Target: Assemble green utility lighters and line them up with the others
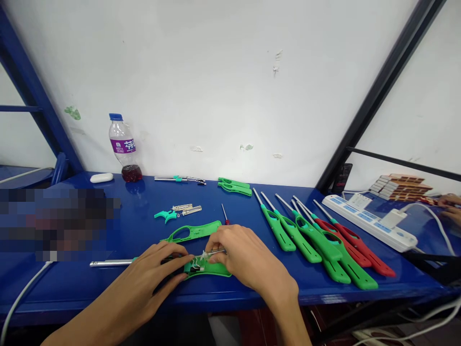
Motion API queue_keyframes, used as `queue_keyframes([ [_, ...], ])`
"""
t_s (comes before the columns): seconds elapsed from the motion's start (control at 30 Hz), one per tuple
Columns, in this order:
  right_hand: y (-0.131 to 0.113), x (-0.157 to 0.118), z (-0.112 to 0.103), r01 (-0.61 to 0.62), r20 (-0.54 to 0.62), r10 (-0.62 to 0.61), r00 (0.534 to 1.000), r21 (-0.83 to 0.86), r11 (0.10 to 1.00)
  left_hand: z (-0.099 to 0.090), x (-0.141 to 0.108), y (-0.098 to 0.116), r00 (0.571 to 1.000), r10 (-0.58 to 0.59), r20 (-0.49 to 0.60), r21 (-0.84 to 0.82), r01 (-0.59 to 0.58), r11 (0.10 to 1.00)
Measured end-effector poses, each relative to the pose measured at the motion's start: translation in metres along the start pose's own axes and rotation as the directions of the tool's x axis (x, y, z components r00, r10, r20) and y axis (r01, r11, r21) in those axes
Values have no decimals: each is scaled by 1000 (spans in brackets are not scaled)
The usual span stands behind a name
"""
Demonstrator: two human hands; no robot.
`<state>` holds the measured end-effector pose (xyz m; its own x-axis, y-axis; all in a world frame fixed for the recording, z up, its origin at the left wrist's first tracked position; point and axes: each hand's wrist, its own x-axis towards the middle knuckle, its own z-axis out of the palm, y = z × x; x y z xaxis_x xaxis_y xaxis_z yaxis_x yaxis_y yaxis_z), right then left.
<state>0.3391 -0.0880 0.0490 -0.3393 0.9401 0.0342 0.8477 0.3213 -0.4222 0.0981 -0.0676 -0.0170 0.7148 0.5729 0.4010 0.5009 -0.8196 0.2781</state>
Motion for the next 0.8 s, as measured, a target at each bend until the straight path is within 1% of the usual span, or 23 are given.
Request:
queue_keyframes([
  [0.17,1,4,2,-1,-17,1,1000,-17,1000,1,0,-1,1000,8,-7,9,-8,1000],
  [0.43,2,6,4,-3,-9,3,1000,-7,1000,0,0,1,1000,4,-6,24,-4,1000],
  [0.63,5,7,6,25,11,-25,1000,-10,1000,0,1,1,999,8,-35,18,-8,1000],
  [0.8,2,2,1,47,1,-47,999,6,999,0,-1,0,1000,-12,-18,13,12,1000],
])
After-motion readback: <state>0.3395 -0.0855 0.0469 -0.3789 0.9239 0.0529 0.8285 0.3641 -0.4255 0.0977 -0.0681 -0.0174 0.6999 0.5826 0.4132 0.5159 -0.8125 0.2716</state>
